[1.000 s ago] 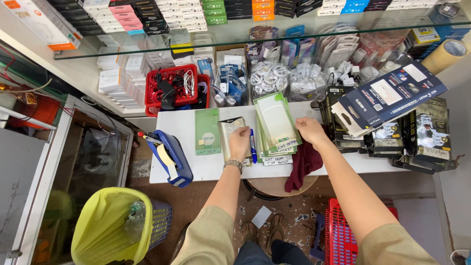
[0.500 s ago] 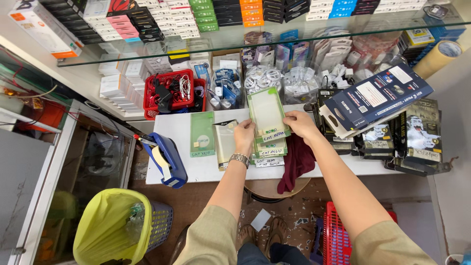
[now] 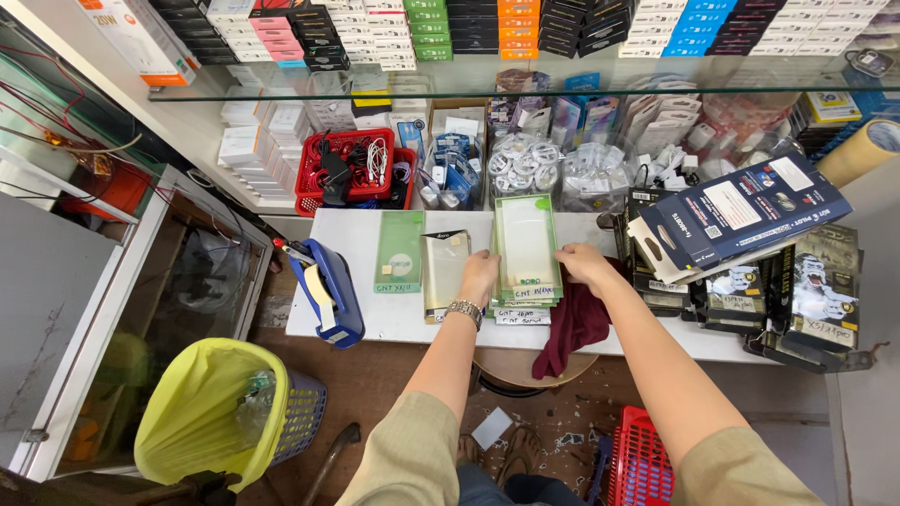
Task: The person wipes the surfaces of various small product boxes with a maroon cloth and stacks them on a counter and inside a glass display cabinet. The person handles multiple box types, including green and black packages, and places them in neat piles.
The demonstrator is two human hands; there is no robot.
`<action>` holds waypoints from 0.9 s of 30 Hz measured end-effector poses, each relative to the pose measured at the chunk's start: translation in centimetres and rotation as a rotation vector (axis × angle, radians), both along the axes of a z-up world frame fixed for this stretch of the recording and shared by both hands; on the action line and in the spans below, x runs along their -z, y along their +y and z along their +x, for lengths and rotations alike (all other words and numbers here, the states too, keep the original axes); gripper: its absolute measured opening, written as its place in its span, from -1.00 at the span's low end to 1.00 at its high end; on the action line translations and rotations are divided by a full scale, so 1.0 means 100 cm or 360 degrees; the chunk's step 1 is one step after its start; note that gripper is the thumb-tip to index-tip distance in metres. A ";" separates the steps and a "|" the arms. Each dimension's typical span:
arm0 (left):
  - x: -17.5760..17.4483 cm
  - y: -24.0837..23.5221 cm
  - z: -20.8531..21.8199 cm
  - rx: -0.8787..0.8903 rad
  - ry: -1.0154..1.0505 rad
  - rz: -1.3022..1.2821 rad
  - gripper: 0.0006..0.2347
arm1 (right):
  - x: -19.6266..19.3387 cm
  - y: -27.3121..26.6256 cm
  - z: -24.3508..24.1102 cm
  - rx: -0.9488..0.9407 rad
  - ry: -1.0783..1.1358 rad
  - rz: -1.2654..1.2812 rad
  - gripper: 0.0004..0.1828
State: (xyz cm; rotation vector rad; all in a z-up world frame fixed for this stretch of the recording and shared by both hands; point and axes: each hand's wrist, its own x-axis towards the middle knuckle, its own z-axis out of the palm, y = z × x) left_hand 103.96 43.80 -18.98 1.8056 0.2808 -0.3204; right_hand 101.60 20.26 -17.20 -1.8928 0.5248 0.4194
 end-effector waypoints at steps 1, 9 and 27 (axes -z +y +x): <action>-0.001 -0.002 0.001 0.0054 0.0070 -0.0017 -0.60 | 0.001 0.001 0.000 -0.0009 0.0012 0.0096 -0.58; -0.048 0.001 0.005 0.0100 0.0022 0.0062 -0.68 | -0.018 0.004 0.013 -0.0064 -0.0008 0.0052 -0.61; -0.056 0.001 0.002 0.0168 0.0080 -0.0145 -0.77 | -0.050 0.004 0.010 -0.0033 -0.0024 -0.0096 -0.69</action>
